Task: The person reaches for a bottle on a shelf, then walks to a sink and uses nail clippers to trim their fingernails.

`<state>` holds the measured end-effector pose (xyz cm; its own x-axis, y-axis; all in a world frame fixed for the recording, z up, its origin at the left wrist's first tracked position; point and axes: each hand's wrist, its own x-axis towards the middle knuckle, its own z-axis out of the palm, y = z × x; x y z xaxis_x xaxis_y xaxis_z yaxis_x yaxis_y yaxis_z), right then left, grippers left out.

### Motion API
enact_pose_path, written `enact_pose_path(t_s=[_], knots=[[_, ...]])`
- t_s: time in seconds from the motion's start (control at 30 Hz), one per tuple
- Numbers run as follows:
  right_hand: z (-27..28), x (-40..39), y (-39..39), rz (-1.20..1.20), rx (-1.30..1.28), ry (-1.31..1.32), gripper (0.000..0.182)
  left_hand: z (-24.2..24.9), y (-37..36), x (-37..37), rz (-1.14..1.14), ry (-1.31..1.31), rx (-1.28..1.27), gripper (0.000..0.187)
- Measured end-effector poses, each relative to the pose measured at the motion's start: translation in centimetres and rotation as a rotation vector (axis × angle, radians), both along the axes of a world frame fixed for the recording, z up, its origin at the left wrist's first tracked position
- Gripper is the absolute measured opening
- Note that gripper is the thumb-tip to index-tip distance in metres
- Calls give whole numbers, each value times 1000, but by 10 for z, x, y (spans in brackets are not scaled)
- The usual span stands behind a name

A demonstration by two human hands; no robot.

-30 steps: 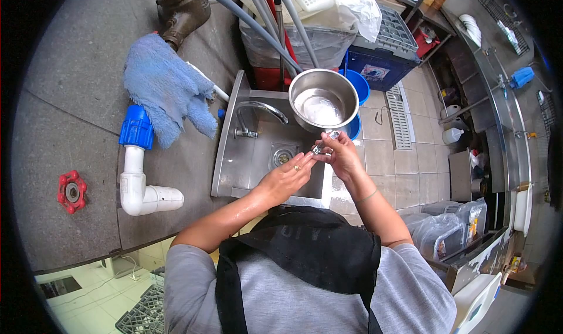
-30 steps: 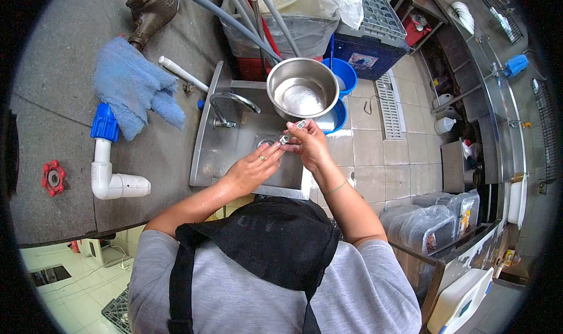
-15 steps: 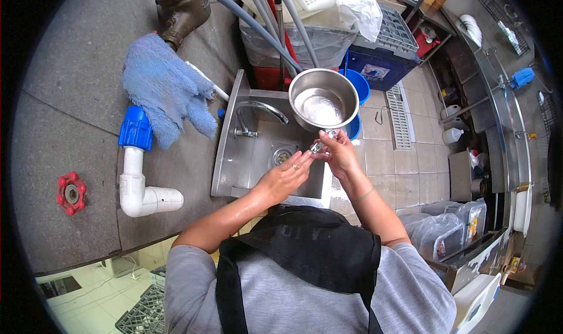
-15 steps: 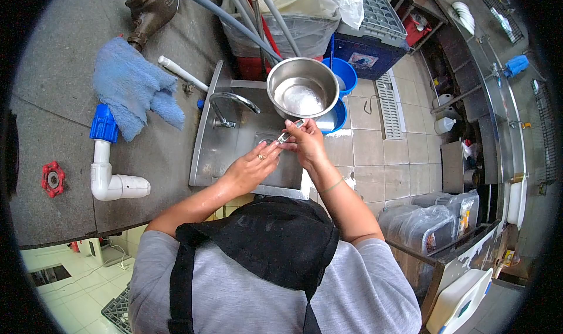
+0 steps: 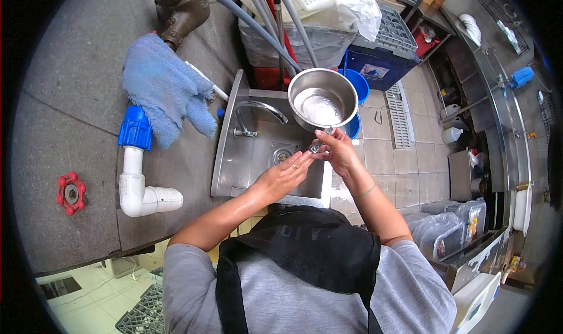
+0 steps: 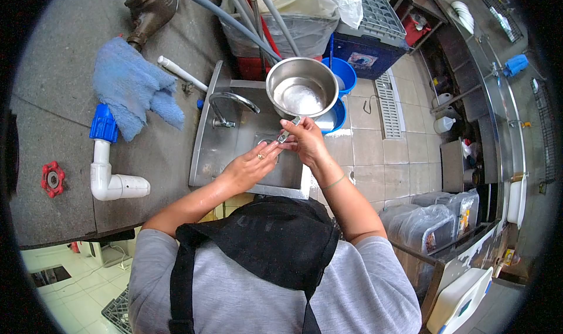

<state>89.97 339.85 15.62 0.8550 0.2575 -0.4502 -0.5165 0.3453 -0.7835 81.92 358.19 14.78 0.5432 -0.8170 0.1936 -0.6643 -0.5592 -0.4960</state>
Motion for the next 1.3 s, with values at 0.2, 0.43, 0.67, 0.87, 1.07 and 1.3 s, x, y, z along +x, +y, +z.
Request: enact_pose_path(t_s=[0.2,0.43,0.67,0.87,1.07,1.3], knots=[[2,-2,2,-22,-47,-23,30,2,-1,0,-10,-12,22,31],[-1,-3,3,-55,-39,-31,28,0,-2,0,-2,-12,6,33],[-4,-6,3,-83,76,8,25,0,-5,-3,44,34,-62,31],[-1,-8,3,-61,164,-23,24,1,-10,-7,81,91,-166,28],[-1,-9,4,-70,164,-63,23,2,-11,-8,86,136,-211,32],[-7,-9,4,-86,125,-109,22,0,-13,-9,85,156,-222,33]])
